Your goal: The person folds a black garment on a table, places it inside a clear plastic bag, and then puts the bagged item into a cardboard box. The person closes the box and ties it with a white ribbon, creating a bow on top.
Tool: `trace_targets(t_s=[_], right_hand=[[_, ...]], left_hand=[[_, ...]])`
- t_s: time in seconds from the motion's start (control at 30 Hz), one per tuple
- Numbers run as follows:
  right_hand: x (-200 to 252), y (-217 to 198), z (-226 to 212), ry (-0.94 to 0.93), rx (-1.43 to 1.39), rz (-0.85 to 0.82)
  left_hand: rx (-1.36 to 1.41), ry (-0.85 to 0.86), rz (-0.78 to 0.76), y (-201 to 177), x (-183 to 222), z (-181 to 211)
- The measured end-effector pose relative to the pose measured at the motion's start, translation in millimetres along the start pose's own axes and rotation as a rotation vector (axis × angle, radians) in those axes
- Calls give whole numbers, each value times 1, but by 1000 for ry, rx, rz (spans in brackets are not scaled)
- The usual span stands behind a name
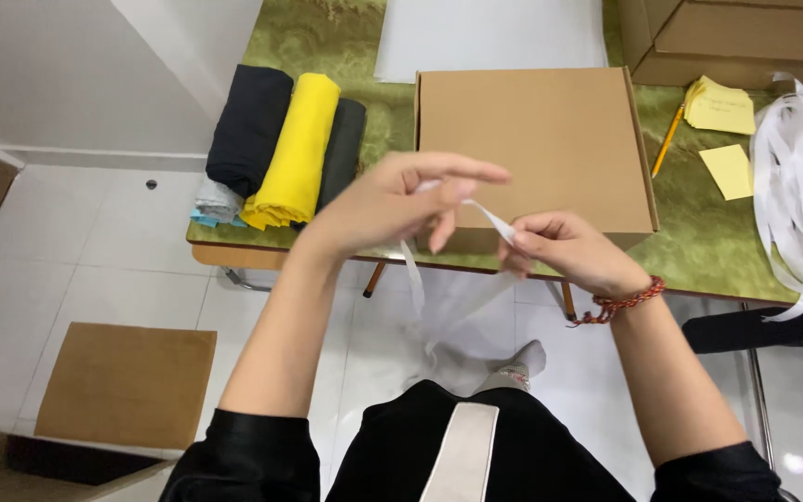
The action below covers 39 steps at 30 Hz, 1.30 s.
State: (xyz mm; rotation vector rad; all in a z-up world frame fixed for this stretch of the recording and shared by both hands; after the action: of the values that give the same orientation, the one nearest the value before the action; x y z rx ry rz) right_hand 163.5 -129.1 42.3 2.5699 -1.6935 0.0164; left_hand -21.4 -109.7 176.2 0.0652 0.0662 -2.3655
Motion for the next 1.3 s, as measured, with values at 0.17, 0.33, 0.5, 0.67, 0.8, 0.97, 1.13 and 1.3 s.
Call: trace_targets(t_s=[0.17, 0.33, 0.5, 0.67, 0.8, 0.97, 1.13, 1.3], right_hand=[[25, -73, 11, 185, 259, 83], [62, -139, -3, 239, 402, 212], [53, -90, -57, 119, 448, 286], [12, -31, -47, 187, 431, 149], [7, -36, -38, 209, 446, 190], [19, -64, -48, 315, 577, 241], [45, -135, -28, 439, 694, 374], [73, -219, 7, 405, 648, 527]], left_hand=[[-143, -125, -21, -48, 26, -7], [-407, -614, -148, -73, 49, -62], [-619, -463, -287, -60, 15, -112], [-318, -193, -258, 15, -34, -147], [-77, -58, -45, 14, -38, -131], [-58, -179, 51, -26, -16, -125], [-192, -325, 75, -59, 2, -125], [-186, -415, -26, -79, -6, -140]])
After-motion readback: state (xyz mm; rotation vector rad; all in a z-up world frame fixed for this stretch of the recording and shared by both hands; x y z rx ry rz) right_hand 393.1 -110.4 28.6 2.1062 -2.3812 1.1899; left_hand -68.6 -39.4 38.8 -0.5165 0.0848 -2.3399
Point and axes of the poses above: each hand's wrist, its own x-axis away from the middle knuckle, its own y-axis out of the palm, z = x × y, the point moved 8 cm from there along -x, towards the middle knuckle, and after that the axes turned 4 degrees about z, right-handed, at the moved point
